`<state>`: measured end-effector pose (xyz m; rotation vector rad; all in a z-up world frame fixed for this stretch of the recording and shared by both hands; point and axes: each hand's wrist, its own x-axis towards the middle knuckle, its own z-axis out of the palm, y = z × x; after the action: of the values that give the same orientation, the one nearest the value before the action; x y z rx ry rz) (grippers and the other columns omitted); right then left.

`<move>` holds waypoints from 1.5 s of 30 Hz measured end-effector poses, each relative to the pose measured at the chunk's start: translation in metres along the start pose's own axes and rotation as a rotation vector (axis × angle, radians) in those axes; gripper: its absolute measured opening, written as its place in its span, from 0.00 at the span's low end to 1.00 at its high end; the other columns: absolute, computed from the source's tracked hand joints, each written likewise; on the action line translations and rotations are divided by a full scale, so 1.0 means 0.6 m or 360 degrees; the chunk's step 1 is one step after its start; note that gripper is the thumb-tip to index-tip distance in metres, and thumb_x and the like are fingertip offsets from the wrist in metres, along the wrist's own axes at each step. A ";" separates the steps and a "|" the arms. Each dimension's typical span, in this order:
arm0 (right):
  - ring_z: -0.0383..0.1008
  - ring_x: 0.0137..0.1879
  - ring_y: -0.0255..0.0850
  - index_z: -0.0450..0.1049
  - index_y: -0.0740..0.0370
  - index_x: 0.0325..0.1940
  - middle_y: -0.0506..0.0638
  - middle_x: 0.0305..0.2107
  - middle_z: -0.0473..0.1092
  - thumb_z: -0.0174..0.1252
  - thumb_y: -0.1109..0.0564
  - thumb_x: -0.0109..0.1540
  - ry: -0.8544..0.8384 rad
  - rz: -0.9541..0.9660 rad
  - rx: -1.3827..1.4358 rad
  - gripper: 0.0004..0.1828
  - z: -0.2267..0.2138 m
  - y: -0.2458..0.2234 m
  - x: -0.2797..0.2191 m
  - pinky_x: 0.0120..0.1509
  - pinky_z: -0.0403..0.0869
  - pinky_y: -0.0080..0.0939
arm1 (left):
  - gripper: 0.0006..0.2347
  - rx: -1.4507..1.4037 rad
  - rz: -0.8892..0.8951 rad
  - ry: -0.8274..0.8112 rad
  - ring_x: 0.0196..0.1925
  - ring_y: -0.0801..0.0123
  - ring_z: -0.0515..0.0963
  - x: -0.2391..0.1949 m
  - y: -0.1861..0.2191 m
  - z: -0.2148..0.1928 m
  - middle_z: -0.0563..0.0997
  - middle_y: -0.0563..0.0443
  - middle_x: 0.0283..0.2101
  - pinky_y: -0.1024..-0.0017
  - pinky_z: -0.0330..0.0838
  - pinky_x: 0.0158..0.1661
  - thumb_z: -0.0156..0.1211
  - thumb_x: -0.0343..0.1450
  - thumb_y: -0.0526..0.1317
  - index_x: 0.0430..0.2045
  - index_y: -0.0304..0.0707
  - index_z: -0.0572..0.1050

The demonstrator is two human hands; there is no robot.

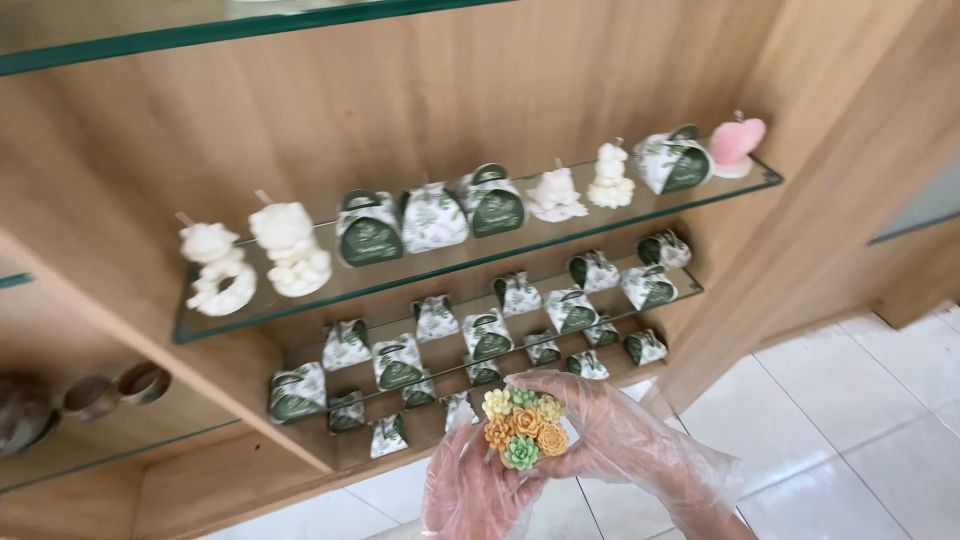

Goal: Placing various decorative wax candles onto glass display shelves.

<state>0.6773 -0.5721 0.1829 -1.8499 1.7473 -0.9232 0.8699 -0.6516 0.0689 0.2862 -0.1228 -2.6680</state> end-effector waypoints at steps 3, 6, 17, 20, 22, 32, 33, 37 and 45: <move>0.75 0.61 0.47 0.66 0.51 0.67 0.52 0.58 0.73 0.81 0.48 0.42 -0.0022 0.0100 -0.0123 0.52 -0.021 0.021 -0.020 0.64 0.74 0.44 | 0.27 -0.0030 -0.0118 -0.0100 0.55 0.53 0.80 0.023 -0.023 0.030 0.75 0.43 0.59 0.48 0.78 0.51 0.49 0.71 0.56 0.62 0.41 0.64; 0.78 0.61 0.45 0.68 0.51 0.67 0.50 0.56 0.76 0.80 0.48 0.42 0.0067 0.0163 0.0043 0.51 -0.050 0.039 -0.045 0.64 0.76 0.43 | 0.27 0.0066 -0.0237 -0.0029 0.56 0.53 0.80 0.048 -0.044 0.057 0.75 0.43 0.59 0.48 0.78 0.53 0.49 0.70 0.55 0.61 0.42 0.64; 0.80 0.57 0.41 0.70 0.56 0.65 0.49 0.52 0.79 0.80 0.46 0.44 0.0298 0.0175 0.0226 0.48 -0.137 0.043 -0.080 0.62 0.78 0.41 | 0.30 0.0277 -0.0281 -0.0012 0.55 0.54 0.81 0.089 -0.090 0.165 0.74 0.39 0.58 0.49 0.79 0.56 0.55 0.69 0.57 0.62 0.36 0.64; 0.81 0.56 0.40 0.70 0.56 0.66 0.49 0.51 0.80 0.80 0.48 0.44 0.0287 0.0144 0.0254 0.48 -0.154 0.037 -0.072 0.62 0.78 0.41 | 0.31 0.0319 -0.0252 -0.0098 0.55 0.53 0.81 0.087 -0.083 0.201 0.74 0.38 0.58 0.50 0.78 0.56 0.55 0.69 0.57 0.63 0.36 0.64; 0.83 0.56 0.40 0.70 0.56 0.66 0.49 0.50 0.81 0.80 0.49 0.44 0.0276 0.0103 0.0307 0.48 -0.168 0.036 -0.063 0.62 0.78 0.41 | 0.31 0.0351 -0.0218 -0.0106 0.55 0.53 0.81 0.082 -0.074 0.239 0.75 0.38 0.58 0.51 0.79 0.55 0.55 0.69 0.58 0.62 0.35 0.64; 0.79 0.56 0.41 0.67 0.64 0.70 0.52 0.53 0.78 0.72 0.65 0.48 0.0439 -0.0262 0.0762 0.45 -0.371 -0.128 0.071 0.60 0.79 0.44 | 0.34 0.0605 0.0037 -0.0510 0.61 0.54 0.75 0.101 -0.004 0.536 0.71 0.36 0.60 0.54 0.70 0.62 0.52 0.71 0.60 0.69 0.38 0.57; 0.80 0.55 0.42 0.67 0.65 0.71 0.53 0.53 0.78 0.70 0.66 0.51 0.0416 -0.0375 0.0797 0.43 -0.392 -0.140 0.090 0.57 0.80 0.45 | 0.35 0.0633 0.0146 -0.0578 0.62 0.54 0.74 0.104 0.001 0.566 0.70 0.36 0.61 0.54 0.68 0.64 0.51 0.72 0.60 0.70 0.37 0.56; 0.81 0.45 0.53 0.70 0.61 0.76 0.60 0.51 0.80 0.70 0.69 0.53 0.0518 -0.0194 0.0556 0.45 -0.452 -0.166 0.170 0.41 0.76 0.51 | 0.37 0.0632 0.0503 -0.0705 0.64 0.53 0.72 0.161 0.036 0.622 0.69 0.33 0.63 0.52 0.67 0.65 0.51 0.73 0.59 0.70 0.27 0.54; 0.77 0.60 0.36 0.70 0.63 0.67 0.49 0.54 0.76 0.69 0.64 0.56 0.0410 -0.0566 0.0416 0.34 -0.480 -0.178 0.239 0.65 0.78 0.38 | 0.42 0.0474 0.0486 -0.0748 0.71 0.51 0.62 0.221 0.093 0.647 0.61 0.34 0.68 0.54 0.52 0.69 0.48 0.72 0.62 0.69 0.20 0.47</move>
<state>0.5435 -0.6633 0.4807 -1.9648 1.3654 -1.5078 0.6920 -0.7454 0.4307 -0.2577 -0.6570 -2.3567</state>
